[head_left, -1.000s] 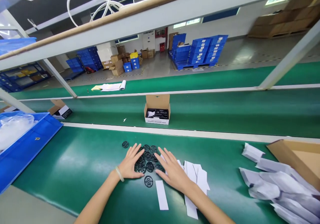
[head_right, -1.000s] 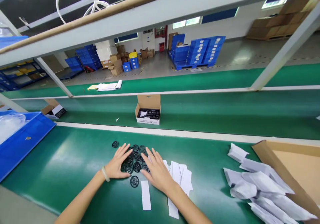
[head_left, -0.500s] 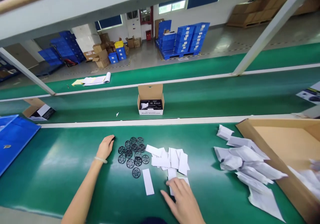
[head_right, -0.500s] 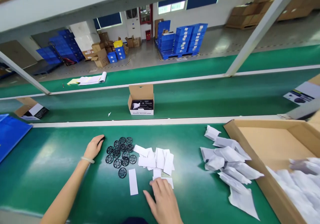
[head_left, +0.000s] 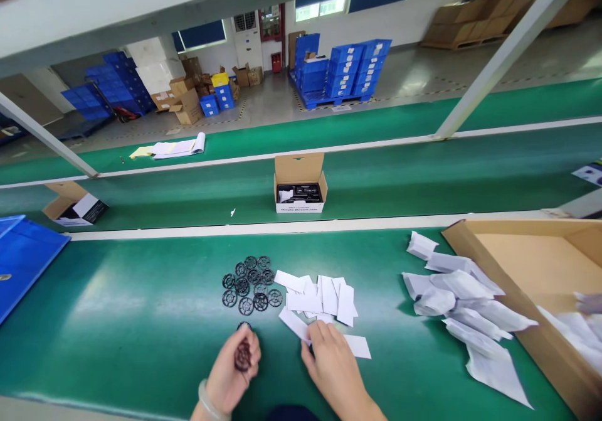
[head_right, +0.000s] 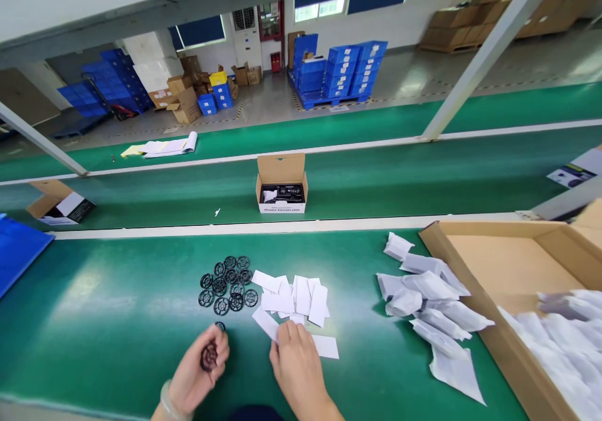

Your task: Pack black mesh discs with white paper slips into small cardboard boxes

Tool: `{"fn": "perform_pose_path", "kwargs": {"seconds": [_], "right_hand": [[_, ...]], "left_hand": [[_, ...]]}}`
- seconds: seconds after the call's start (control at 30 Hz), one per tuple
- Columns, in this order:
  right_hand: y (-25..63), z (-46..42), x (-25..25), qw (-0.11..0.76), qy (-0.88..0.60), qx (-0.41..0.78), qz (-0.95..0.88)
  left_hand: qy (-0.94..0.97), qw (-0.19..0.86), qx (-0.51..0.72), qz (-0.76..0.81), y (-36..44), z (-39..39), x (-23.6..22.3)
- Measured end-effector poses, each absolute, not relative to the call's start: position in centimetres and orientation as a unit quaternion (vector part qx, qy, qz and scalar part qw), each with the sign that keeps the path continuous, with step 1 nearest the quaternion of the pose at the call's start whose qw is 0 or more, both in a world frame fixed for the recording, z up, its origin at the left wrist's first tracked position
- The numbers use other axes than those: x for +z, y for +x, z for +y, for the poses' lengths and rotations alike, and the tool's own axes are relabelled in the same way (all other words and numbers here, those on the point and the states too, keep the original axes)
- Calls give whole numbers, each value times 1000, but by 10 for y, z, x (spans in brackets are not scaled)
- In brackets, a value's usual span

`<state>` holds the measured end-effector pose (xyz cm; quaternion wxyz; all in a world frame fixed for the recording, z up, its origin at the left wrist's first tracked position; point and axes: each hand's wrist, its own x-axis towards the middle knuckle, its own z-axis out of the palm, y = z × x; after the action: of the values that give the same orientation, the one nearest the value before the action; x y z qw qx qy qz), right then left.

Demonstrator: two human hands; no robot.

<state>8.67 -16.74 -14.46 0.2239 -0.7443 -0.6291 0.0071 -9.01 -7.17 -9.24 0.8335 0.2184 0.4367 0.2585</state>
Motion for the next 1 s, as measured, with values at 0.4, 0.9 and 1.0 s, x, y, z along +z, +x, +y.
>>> {"fn": "perform_pose_path", "kwargs": {"seconds": [0.4,0.9,1.0], "right_hand": [[90,-162,-149,251,-741,-38,-622],[124,-177,-82,423,-682,86,-591],[207,-198,-93,359,-800,-93,-471]], "left_hand": [[428,725,231,488,-104,-62,-118],[290,805,282,433,-35,-84,-108],[264,839,246,408,-37,-74,-102]]}}
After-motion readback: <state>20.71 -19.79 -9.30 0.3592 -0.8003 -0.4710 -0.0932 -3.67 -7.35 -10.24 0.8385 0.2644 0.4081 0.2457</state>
